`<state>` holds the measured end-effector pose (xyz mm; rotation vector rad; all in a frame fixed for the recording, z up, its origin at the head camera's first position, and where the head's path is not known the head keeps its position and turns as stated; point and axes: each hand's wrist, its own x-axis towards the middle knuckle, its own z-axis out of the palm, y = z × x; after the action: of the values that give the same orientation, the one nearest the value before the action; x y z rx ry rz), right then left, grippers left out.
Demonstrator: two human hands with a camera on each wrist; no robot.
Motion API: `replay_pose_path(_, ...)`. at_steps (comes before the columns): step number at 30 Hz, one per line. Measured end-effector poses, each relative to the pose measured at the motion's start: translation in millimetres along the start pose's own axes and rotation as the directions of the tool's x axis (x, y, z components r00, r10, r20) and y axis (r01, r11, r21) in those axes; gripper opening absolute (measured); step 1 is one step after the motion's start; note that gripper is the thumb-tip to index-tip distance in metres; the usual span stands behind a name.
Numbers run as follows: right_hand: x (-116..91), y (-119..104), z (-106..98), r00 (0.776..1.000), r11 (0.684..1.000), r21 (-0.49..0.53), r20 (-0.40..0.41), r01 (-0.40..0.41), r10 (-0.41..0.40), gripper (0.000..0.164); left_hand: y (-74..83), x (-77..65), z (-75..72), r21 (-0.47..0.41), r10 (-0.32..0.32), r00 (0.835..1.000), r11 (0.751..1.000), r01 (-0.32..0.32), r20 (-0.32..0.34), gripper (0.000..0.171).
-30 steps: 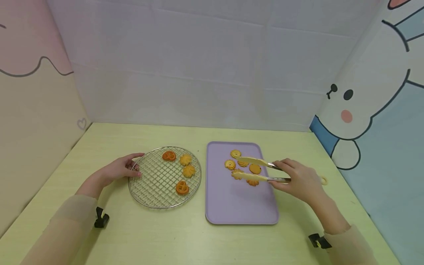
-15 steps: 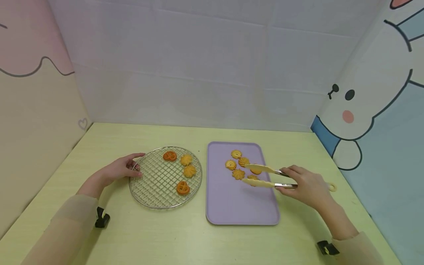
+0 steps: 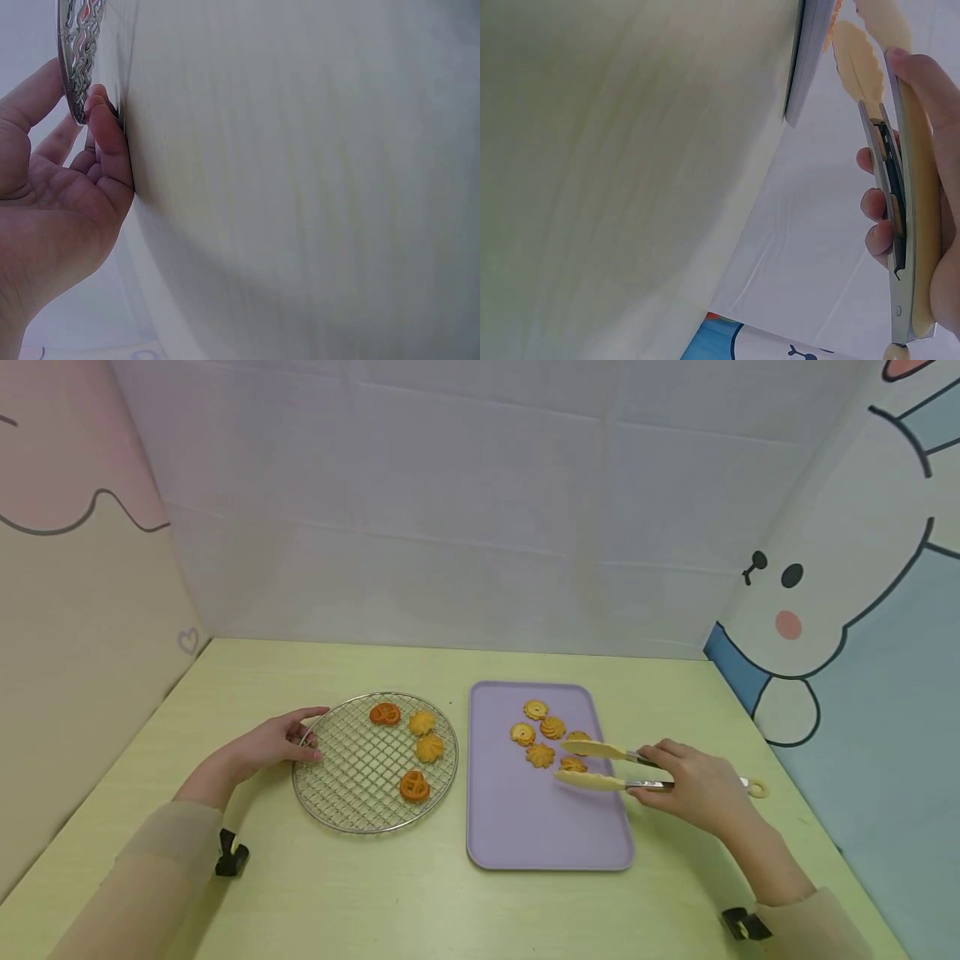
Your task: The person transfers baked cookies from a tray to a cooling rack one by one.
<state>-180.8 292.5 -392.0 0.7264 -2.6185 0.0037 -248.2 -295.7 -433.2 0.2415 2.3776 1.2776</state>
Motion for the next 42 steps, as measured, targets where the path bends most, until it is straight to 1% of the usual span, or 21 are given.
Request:
replay_pose_path(9,-0.5,0.5,-0.7,0.995,0.999,-0.017,0.095,-0.041,0.043,0.05,0.7,-0.2,0.5,-0.004,0.002,1.0,1.0,-0.002,-0.001,0.084)
replay_pose_path(16,2.1,1.6,-3.3,0.99,0.999,-0.007,0.133,-0.046,0.047,0.048,-2.1,1.9,0.0,-0.002,0.008,1.0,1.0,-0.008,-0.008,0.083)
replay_pose_path(19,3.3,2.3,-3.7,0.988,0.999,-0.001,0.147,-0.049,0.048,0.047,-2.7,2.0,-0.2,-0.006,0.001,1.0,1.0,-0.001,-0.012,0.083)
replay_pose_path(22,3.7,3.0,-3.5,0.985,0.998,0.001,0.162,-0.055,0.054,0.046,-3.6,2.1,-1.0,-0.008,0.004,1.0,1.0,-0.004,-0.004,0.084)
replay_pose_path(30,3.8,2.9,-3.6,0.986,0.999,0.001,0.158,-0.054,0.053,0.046,-3.0,1.1,-1.2,-0.002,0.001,1.0,1.0,-0.001,-0.001,0.085)
replay_pose_path(38,5.6,3.8,-4.6,0.994,1.0,0.005,0.112,-0.015,0.014,0.044,-2.2,1.0,-1.1,-0.003,0.0,1.0,1.0,0.0,0.004,0.085)
replay_pose_path(42,8.1,3.1,-6.9,0.995,1.0,0.007,0.104,0.0,0.0,0.042,-1.4,0.8,-0.7,-0.003,0.004,1.0,1.0,-0.004,0.007,0.085)
